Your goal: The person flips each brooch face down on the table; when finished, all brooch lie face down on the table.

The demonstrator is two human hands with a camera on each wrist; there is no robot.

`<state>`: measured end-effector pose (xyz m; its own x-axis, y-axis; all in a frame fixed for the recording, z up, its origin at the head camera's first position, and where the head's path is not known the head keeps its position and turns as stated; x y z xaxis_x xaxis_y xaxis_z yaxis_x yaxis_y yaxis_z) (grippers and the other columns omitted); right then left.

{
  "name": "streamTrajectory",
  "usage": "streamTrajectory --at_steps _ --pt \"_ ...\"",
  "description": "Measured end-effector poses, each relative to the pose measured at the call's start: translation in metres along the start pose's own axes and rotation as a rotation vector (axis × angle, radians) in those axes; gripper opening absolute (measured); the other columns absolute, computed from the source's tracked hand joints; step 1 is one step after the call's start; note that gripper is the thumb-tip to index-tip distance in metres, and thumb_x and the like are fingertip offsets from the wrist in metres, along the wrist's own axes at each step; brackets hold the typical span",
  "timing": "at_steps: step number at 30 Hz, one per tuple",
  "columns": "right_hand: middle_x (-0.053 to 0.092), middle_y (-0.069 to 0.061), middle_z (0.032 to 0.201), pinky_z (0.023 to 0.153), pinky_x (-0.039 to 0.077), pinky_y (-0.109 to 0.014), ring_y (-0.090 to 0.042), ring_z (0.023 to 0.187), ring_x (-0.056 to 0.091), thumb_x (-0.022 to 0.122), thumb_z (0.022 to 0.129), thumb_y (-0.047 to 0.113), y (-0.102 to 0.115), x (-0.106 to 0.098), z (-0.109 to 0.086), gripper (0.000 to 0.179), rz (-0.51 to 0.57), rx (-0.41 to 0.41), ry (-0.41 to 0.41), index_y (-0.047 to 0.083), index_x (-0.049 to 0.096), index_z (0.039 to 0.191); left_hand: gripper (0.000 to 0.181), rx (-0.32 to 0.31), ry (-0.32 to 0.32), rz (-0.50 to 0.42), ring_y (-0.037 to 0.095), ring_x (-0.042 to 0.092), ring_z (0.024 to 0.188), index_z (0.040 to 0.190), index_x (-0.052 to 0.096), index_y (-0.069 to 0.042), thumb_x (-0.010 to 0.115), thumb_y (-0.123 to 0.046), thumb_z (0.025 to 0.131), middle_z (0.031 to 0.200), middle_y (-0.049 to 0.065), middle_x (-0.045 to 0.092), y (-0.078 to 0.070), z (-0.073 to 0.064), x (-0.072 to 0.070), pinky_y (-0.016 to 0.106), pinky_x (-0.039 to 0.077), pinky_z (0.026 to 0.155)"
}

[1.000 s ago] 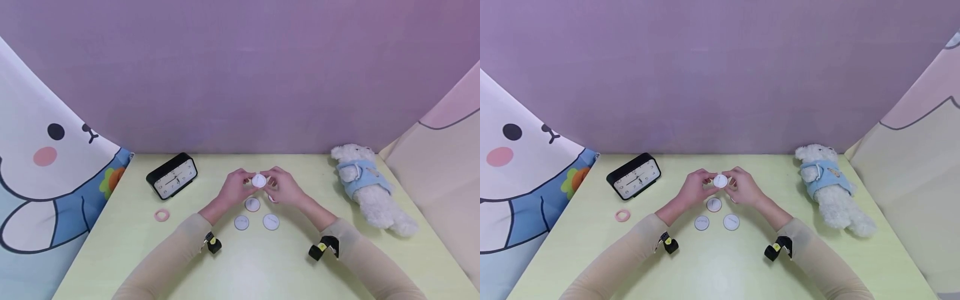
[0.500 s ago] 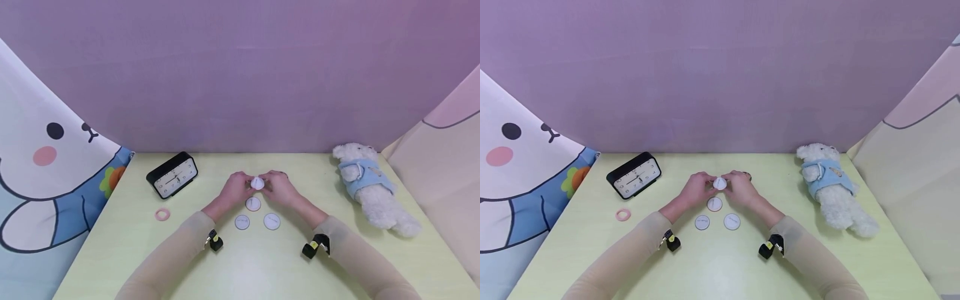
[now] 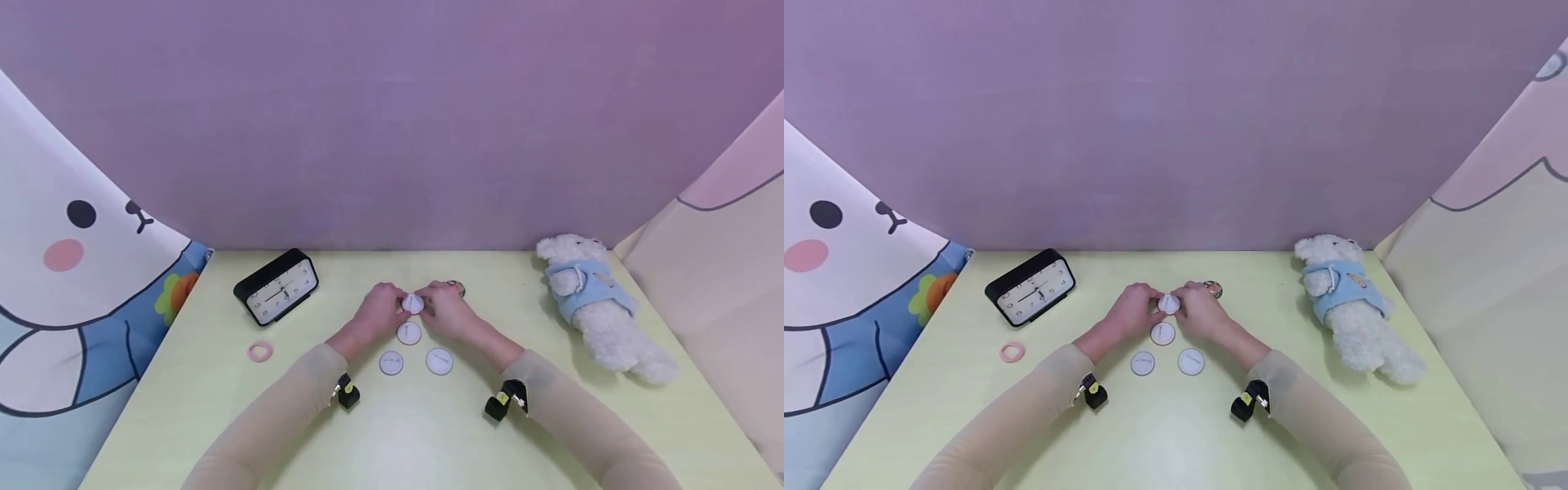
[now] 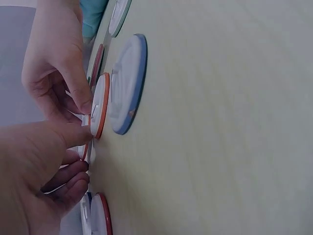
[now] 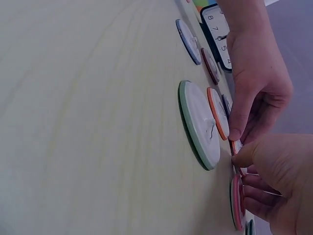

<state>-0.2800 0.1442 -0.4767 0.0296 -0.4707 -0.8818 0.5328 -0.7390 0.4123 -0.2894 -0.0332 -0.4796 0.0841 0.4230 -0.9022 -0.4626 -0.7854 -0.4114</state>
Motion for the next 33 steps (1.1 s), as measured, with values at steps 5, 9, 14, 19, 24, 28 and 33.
streamTrajectory --at_steps 5,9,14,19,24,28,33 --pt "0.075 -0.017 0.115 0.092 0.06 -0.047 -0.03 0.101 0.072 0.076 0.094 0.008 -0.003 -0.007 -0.003 0.034 0.031 0.015 0.009 -0.002 0.073 0.127 0.033 -0.025 0.018 -0.009 0.026 0.07 0.099 0.118 0.079 -0.001 0.084 -0.02 0.092 0.104 0.012 0.078 -0.004 0.001 -0.002 0.041 0.06 0.095" --pt "0.075 -0.019 0.115 0.091 0.062 -0.048 -0.031 0.099 0.073 0.069 0.096 0.005 -0.01 -0.025 -0.009 0.029 0.059 0.014 -0.023 -0.003 0.074 0.124 0.037 -0.021 0.034 -0.036 0.027 0.073 0.105 0.123 0.076 -0.001 0.083 -0.021 0.094 0.111 0.014 0.079 -0.013 0.003 -0.007 0.041 0.062 0.097" --pt "0.077 -0.017 0.109 0.086 0.064 -0.045 -0.029 0.095 0.074 0.068 0.096 0.001 -0.022 -0.047 -0.02 0.024 0.061 0.029 -0.032 -0.004 0.076 0.118 0.039 0.029 0.059 -0.099 0.026 0.076 0.108 0.129 0.074 -0.002 0.081 -0.019 0.095 0.119 0.013 0.08 -0.032 0.005 -0.012 0.037 0.063 0.096" --pt "0.077 -0.019 0.11 0.085 0.065 -0.044 -0.031 0.093 0.074 0.07 0.093 -0.002 -0.028 -0.058 -0.031 0.027 0.044 0.049 0.008 -0.004 0.075 0.119 0.042 0.057 0.109 -0.115 0.022 0.078 0.104 0.133 0.073 -0.004 0.08 -0.022 0.096 0.127 0.01 0.078 -0.05 0.006 -0.009 0.031 0.064 0.09" --pt "0.077 -0.017 0.109 0.082 0.064 -0.042 -0.03 0.093 0.073 0.073 0.091 0.003 -0.03 -0.056 -0.039 0.031 0.027 0.093 0.064 -0.003 0.074 0.121 0.048 0.025 0.15 -0.1 0.024 0.076 0.113 0.135 0.071 -0.006 0.083 -0.029 0.095 0.132 0.011 0.076 -0.058 0.006 -0.002 0.035 0.061 0.101" --pt "0.077 -0.015 0.111 0.083 0.064 -0.041 -0.027 0.094 0.072 0.075 0.09 0.004 -0.031 -0.051 -0.045 0.031 0.028 0.131 0.085 -0.001 0.075 0.12 0.049 0.011 0.156 -0.103 0.028 0.072 0.124 0.134 0.072 -0.006 0.084 -0.03 0.093 0.131 0.012 0.076 -0.059 0.006 0.004 0.04 0.057 0.111" --pt "0.077 -0.014 0.108 0.083 0.064 -0.041 -0.024 0.092 0.071 0.079 0.088 0.005 -0.032 -0.046 -0.053 0.031 0.048 0.128 0.085 -0.001 0.075 0.118 0.043 0.024 0.143 -0.095 0.03 0.071 0.124 0.13 0.075 -0.007 0.085 -0.023 0.091 0.127 0.01 0.078 -0.06 0.006 0.01 0.042 0.055 0.112"
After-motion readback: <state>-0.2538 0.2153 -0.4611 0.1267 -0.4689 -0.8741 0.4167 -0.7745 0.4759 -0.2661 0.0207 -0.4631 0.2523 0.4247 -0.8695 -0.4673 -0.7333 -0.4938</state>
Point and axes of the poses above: each hand's wrist, its own z-axis towards the middle knuckle, its own x-axis out of the palm, y = z × x, the point moved 2 cm from there along z, towards the middle knuckle
